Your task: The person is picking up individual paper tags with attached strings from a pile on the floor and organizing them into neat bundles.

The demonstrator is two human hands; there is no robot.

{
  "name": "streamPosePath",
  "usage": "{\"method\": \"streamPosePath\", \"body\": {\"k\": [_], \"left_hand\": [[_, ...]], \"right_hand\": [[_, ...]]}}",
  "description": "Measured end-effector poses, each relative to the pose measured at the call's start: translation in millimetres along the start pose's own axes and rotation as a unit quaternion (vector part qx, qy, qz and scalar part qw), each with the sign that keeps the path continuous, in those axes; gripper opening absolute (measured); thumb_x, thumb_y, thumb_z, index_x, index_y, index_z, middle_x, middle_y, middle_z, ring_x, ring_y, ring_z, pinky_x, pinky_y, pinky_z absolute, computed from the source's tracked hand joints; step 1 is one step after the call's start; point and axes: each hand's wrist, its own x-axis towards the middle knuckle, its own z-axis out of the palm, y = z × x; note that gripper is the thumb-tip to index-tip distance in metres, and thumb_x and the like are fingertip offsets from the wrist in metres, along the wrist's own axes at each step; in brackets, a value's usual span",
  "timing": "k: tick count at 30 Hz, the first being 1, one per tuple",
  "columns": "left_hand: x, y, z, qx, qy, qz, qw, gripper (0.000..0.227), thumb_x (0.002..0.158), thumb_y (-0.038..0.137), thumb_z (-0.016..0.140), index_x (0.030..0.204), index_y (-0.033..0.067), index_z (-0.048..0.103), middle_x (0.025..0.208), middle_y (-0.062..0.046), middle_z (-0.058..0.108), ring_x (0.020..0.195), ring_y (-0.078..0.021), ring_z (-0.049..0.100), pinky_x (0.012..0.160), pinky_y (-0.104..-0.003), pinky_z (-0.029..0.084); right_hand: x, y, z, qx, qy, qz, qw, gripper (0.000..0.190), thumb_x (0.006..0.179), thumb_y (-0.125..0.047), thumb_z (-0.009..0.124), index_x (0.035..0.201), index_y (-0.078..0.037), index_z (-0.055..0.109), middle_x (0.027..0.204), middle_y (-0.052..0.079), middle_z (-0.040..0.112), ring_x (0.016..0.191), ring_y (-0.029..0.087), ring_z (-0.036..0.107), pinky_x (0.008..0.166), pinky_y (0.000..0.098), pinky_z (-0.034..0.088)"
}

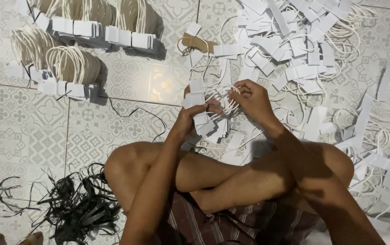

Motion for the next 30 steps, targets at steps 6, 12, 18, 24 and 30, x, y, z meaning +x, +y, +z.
{"method": "streamPosePath", "body": {"k": [6, 12, 18, 24, 30], "left_hand": [[-9.7, 14.0, 14.4, 0.052, -0.093, 0.035, 0.994, 0.083, 0.094, 0.01, 0.069, 0.159, 0.0198, 0.019, 0.1, -0.02, 0.068, 0.06, -0.0256, 0.07, 0.064, -0.04, 0.063], [-2.8, -8.4, -15.6, -0.027, -0.134, -0.02, 0.99, 0.058, 0.091, 0.021, 0.071, 0.141, 0.0165, 0.042, 0.091, -0.022, 0.064, 0.069, -0.0356, 0.072, 0.063, -0.047, 0.062], [-14.7, 11.0, 13.8, 0.019, -0.148, -0.035, 0.988, 0.071, 0.094, 0.06, 0.057, 0.149, 0.0198, 0.036, 0.08, -0.01, 0.054, 0.066, -0.0209, 0.062, 0.063, -0.035, 0.06], [-21.6, 18.4, 29.6, 0.069, -0.173, -0.068, 0.98, 0.083, 0.07, 0.089, 0.044, 0.106, 0.0139, 0.047, 0.068, -0.004, 0.052, 0.061, -0.0158, 0.061, 0.063, -0.033, 0.058], [-12.8, 13.7, 15.3, 0.052, -0.144, -0.107, 0.982, 0.08, 0.081, 0.088, 0.029, 0.094, 0.0121, 0.051, 0.058, 0.007, 0.036, 0.042, -0.0047, 0.04, 0.049, -0.021, 0.041]], "right_hand": [[-17.4, -29.3, 7.9, 0.02, -0.176, -0.076, 0.981, 0.094, 0.076, -0.008, 0.088, 0.156, -0.01, 0.038, 0.143, 0.024, 0.053, 0.125, 0.031, 0.057, 0.107, 0.0461, 0.049], [-4.3, 14.5, 1.4, 0.024, -0.191, -0.034, 0.981, 0.037, 0.085, -0.002, 0.079, 0.122, -0.003, 0.072, 0.103, 0.017, 0.073, 0.077, 0.021, 0.072, 0.068, 0.0319, 0.063], [-3.9, 3.8, 2.6, 0.007, -0.191, -0.057, 0.98, 0.037, 0.085, -0.003, 0.08, 0.121, -0.005, 0.071, 0.093, 0.019, 0.072, 0.05, 0.019, 0.067, 0.051, 0.0319, 0.058], [-3.5, 9.7, 3.1, -0.016, -0.204, -0.065, 0.977, 0.025, 0.084, -0.001, 0.078, 0.109, 0.0, 0.074, 0.084, 0.02, 0.073, 0.046, 0.023, 0.066, 0.046, 0.0321, 0.055], [-7.3, 3.1, 5.1, -0.033, -0.183, -0.069, 0.98, 0.015, 0.083, 0.003, 0.075, 0.098, -0.001, 0.075, 0.071, 0.016, 0.071, 0.038, 0.023, 0.065, 0.037, 0.0296, 0.054]]}}
